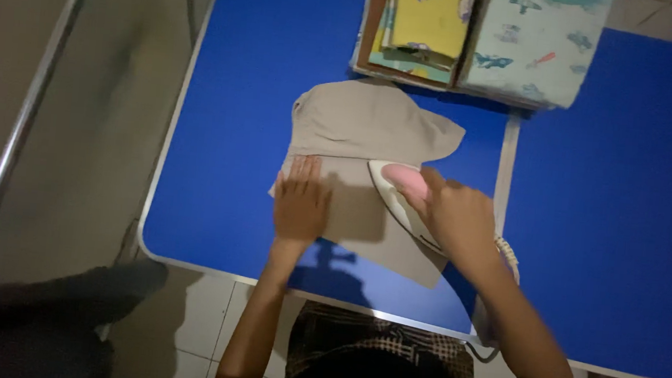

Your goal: Ironing a pair of beige shorts on a blue folding table.

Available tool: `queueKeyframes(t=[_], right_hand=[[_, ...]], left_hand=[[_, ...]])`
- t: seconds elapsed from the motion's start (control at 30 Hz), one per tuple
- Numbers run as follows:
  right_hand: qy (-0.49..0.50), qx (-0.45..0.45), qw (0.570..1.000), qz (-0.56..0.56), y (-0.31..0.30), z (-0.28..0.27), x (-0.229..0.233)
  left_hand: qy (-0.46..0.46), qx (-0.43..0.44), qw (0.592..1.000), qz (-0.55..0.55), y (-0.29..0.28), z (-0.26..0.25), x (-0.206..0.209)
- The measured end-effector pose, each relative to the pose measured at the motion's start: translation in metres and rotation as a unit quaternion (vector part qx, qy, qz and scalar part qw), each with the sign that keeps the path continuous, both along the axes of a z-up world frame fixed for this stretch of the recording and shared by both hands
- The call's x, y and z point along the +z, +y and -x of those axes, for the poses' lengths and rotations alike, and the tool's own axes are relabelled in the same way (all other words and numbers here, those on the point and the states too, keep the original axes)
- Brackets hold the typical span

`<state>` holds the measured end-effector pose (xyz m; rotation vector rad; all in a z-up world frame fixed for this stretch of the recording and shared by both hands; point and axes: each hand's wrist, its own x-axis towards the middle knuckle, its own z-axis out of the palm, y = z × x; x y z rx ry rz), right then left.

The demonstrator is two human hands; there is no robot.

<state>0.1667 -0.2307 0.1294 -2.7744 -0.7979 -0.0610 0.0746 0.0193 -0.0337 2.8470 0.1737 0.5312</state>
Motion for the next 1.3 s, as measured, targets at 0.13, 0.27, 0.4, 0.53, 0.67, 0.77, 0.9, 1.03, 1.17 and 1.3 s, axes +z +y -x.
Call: queueKeyframes(t=[0.13,0.27,0.4,0.53,0.67,0.77,0.9,1.03,1.17,1.3], right_hand=[[-0.011,-0.01,1.0,0.018,-0.02,0.004,0.001],[0.055,0.016,0.995,0.076,-0.033,0.0,-0.004],[0.057,0.187,0.981,-0.006,-0.045,0.005,-0.004],[0.074,0.245,0.967,0.002,-0.043,0.016,0.009],[0.141,0.241,0.958,0.067,-0.042,0.023,0.019],[0.138,0.246,0.958,0.056,-0.05,0.028,0.017],[0.136,0.263,0.954,0.042,-0.062,0.037,0.013],[0.152,0.259,0.952,0.052,-0.067,0.047,0.014],[0.203,0.261,0.941,0.073,-0.07,0.05,0.022],[0.18,0.249,0.951,-0.034,-0.095,0.047,0.0]], left_hand=[[-0.001,0.012,0.999,0.033,0.0,-0.001,-0.002],[-0.033,0.002,0.999,0.014,0.0,-0.005,-0.002],[-0.002,0.037,0.999,0.021,-0.002,-0.014,0.026],[0.013,0.051,0.998,0.045,-0.003,-0.022,0.031],[-0.01,0.031,0.998,0.06,0.0,-0.019,0.031],[-0.016,0.008,0.997,0.075,0.004,-0.014,0.036],[0.007,-0.011,0.998,0.066,0.009,-0.01,0.032],[0.013,-0.018,0.998,0.062,0.01,-0.005,0.016],[0.079,-0.067,0.993,0.048,-0.01,0.003,0.025],[0.079,-0.213,0.97,0.091,-0.031,0.024,0.01]])
